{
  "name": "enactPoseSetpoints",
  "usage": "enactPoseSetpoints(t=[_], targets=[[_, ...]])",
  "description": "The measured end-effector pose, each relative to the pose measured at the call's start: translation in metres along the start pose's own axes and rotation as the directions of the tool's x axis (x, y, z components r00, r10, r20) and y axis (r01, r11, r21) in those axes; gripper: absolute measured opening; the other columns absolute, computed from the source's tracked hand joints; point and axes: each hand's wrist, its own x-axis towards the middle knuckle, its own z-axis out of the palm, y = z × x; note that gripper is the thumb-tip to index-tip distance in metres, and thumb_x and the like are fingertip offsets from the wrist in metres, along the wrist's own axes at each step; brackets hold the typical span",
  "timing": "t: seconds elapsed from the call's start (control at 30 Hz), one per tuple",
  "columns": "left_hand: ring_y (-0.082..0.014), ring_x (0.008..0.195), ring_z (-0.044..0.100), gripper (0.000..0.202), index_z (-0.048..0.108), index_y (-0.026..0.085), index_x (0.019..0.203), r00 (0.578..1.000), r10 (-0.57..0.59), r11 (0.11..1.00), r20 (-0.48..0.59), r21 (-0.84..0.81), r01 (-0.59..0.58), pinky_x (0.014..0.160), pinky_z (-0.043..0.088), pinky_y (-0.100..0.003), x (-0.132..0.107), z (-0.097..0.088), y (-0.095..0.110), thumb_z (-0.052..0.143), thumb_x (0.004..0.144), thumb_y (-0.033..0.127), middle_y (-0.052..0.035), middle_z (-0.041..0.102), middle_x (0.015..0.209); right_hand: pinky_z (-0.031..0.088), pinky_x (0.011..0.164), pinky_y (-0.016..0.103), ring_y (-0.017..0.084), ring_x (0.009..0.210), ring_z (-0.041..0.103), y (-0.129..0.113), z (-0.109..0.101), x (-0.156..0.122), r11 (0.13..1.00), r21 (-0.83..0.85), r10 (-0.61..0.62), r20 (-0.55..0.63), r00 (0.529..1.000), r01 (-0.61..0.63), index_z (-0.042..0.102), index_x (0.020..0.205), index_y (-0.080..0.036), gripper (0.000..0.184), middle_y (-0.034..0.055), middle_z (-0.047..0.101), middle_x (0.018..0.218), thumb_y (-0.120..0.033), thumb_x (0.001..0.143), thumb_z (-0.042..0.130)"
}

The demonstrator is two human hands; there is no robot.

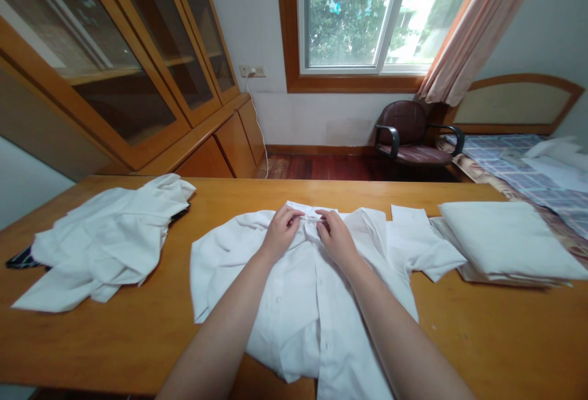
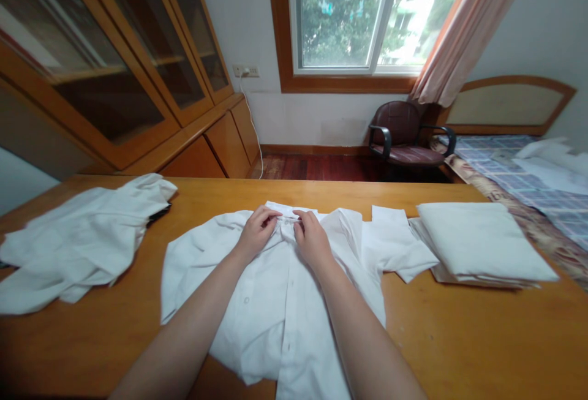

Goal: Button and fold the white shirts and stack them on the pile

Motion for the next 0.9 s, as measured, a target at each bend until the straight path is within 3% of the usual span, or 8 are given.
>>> enactPoseSetpoints(t=[0.43, 0.73, 0.9], targets=[[-0.0175, 0.090, 0.059, 0.016, 0.067, 0.021, 0.098, 0.999, 0.024, 0.999, -0.034, 0.022, -0.024, 0.080, 0.048, -0.030, 0.0007, -0.0005, -0.0012, 0.052, 0.092, 0.018, -0.0038, 0.061, 0.094, 0.048, 0.089, 0.037, 0.023, 0.097, 0.060, -0.0016, -0.0008, 0.0003, 0.999, 0.016, 0.043, -0.082, 0.996, -0.042, 0.058, 0.117, -0.017, 0.030, 0.0105, 0.063, 0.104, -0.020, 0.090, 0.048], [-0.0158, 0.093, 0.059, 0.017, 0.066, 0.021, 0.096, 0.991, 0.051, 0.998, -0.121, 0.026, -0.049, 0.077, 0.051, -0.027, 0.0005, 0.0023, -0.0058, 0.052, 0.091, 0.012, -0.0041, 0.058, 0.098, 0.050, 0.084, 0.037, 0.023, 0.094, 0.058, -0.0048, -0.0041, 0.0022, 1.000, 0.007, 0.018, -0.207, 0.978, -0.017, 0.060, 0.109, -0.017, 0.027, 0.0100, 0.060, 0.100, -0.015, 0.086, 0.045], [-0.0147, 0.091, 0.060, 0.014, 0.067, 0.021, 0.098, 0.996, 0.056, 0.998, -0.074, -0.015, -0.058, 0.075, 0.052, -0.025, -0.0002, 0.0019, -0.0015, 0.056, 0.090, 0.016, -0.0049, 0.059, 0.104, 0.050, 0.080, 0.033, 0.021, 0.088, 0.059, -0.0060, -0.0041, 0.0018, 1.000, 0.030, 0.012, -0.184, 0.983, -0.006, 0.060, 0.109, -0.017, 0.026, 0.0098, 0.060, 0.103, -0.018, 0.086, 0.048]])
